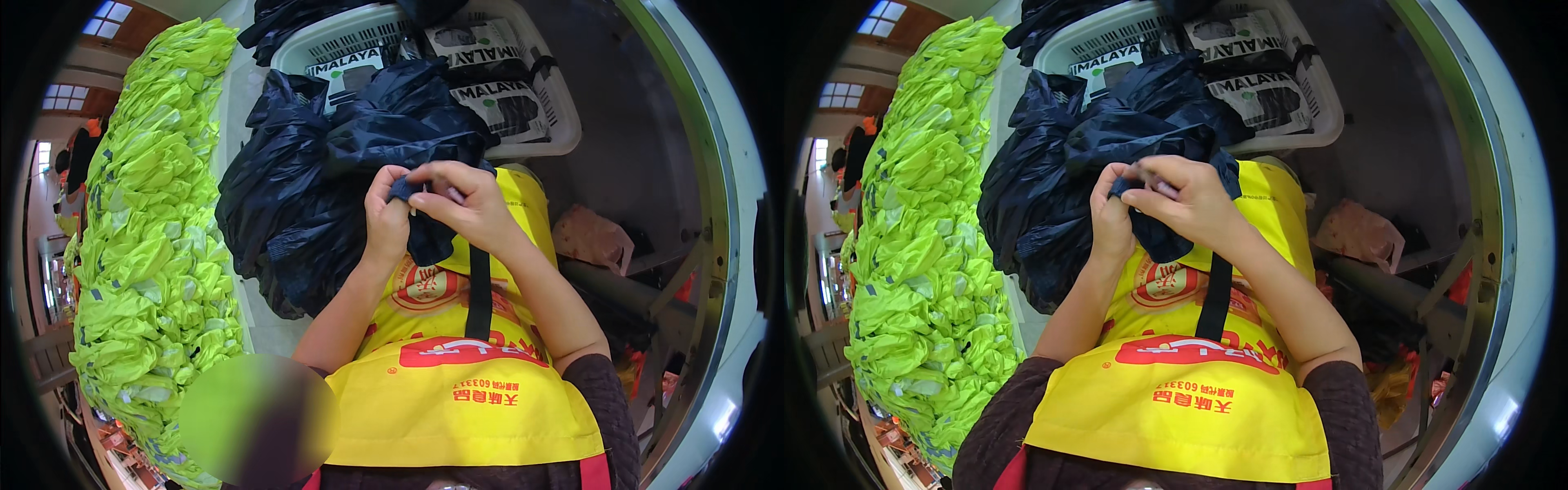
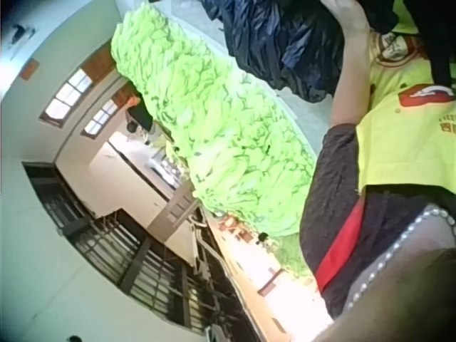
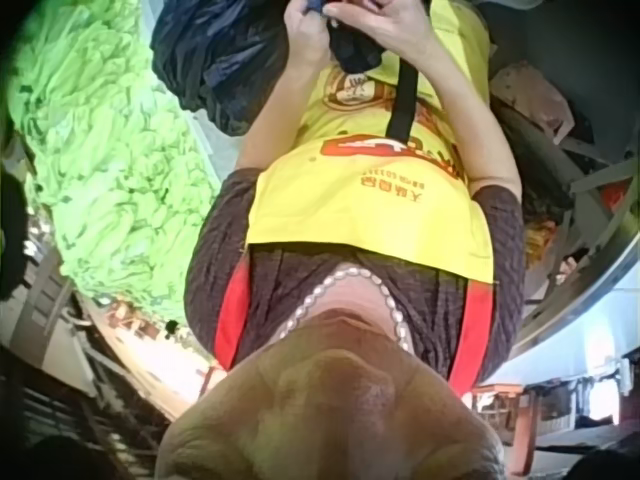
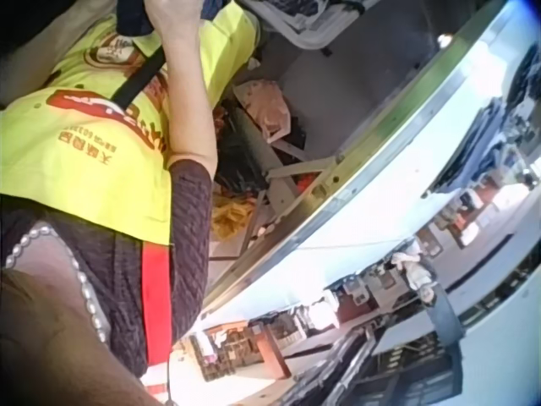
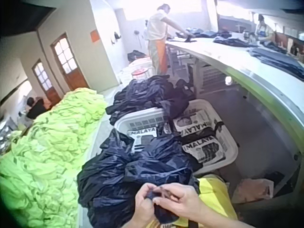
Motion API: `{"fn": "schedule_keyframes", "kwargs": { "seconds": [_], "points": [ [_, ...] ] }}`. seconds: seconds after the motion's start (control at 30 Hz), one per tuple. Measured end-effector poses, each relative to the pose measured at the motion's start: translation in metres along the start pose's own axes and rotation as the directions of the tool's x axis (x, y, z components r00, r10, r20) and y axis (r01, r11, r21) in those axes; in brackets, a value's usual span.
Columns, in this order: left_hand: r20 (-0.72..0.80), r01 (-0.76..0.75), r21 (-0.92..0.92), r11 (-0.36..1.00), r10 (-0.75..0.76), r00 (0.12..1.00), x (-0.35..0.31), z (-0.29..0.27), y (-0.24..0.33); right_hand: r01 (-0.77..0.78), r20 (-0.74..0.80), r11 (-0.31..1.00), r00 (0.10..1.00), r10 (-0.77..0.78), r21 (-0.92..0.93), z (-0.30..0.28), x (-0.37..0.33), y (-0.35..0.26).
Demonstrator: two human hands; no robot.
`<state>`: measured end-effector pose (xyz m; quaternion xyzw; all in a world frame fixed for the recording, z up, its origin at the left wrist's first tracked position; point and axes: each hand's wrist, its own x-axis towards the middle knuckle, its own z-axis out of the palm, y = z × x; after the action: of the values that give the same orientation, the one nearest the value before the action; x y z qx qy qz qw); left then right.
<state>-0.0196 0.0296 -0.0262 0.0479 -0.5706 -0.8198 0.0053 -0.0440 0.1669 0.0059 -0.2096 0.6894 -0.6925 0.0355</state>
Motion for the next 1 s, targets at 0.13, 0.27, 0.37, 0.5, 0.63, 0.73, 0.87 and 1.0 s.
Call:
{"fn": "schedule_keyframes", "kwargs": {
  "seconds": [0.13,0.27,0.37,0.5,0.63,0.73,0.87,1.0],
  "points": [
    [-0.132,-0.169,0.035,0.985,0.172,0.976,-0.003,0.007,0.004,0.004,-0.261,1.0,0.965,-0.01,-0.025,-0.015,0.015,-0.005],
    [-0.177,-0.266,-0.199,0.943,0.233,0.956,-0.02,-0.006,0.016,-0.108,-0.489,0.982,0.856,0.169,0.152,-0.068,0.014,-0.002],
    [-0.219,-0.294,-0.245,0.924,0.242,0.945,-0.034,-0.02,0.018,-0.213,-0.301,0.969,0.922,0.242,0.129,-0.083,-0.019,0.026],
    [-0.275,-0.215,-0.416,0.884,0.103,0.956,-0.059,-0.034,0.015,-0.433,-0.002,0.846,0.89,0.456,0.313,-0.058,-0.069,0.07],
    [-0.199,0.011,0.269,0.963,0.045,0.979,-0.086,-0.066,0.011,-0.451,-0.064,0.892,0.89,0.452,0.019,-0.02,-0.071,0.072],
    [0.135,-0.178,0.874,0.452,0.126,0.983,-0.096,-0.068,0.039,-0.305,-0.144,0.941,0.948,0.284,-0.148,-0.02,-0.071,0.083],
    [0.261,-0.138,0.839,0.526,-0.168,0.951,-0.095,-0.064,0.075,-0.23,-0.247,0.968,0.948,0.2,-0.098,-0.038,-0.067,0.089],
    [-0.218,0.297,0.418,0.858,-0.223,0.95,-0.051,-0.069,0.054,-0.193,-0.289,0.981,0.94,0.183,-0.006,-0.048,-0.066,0.096]
  ]
}}
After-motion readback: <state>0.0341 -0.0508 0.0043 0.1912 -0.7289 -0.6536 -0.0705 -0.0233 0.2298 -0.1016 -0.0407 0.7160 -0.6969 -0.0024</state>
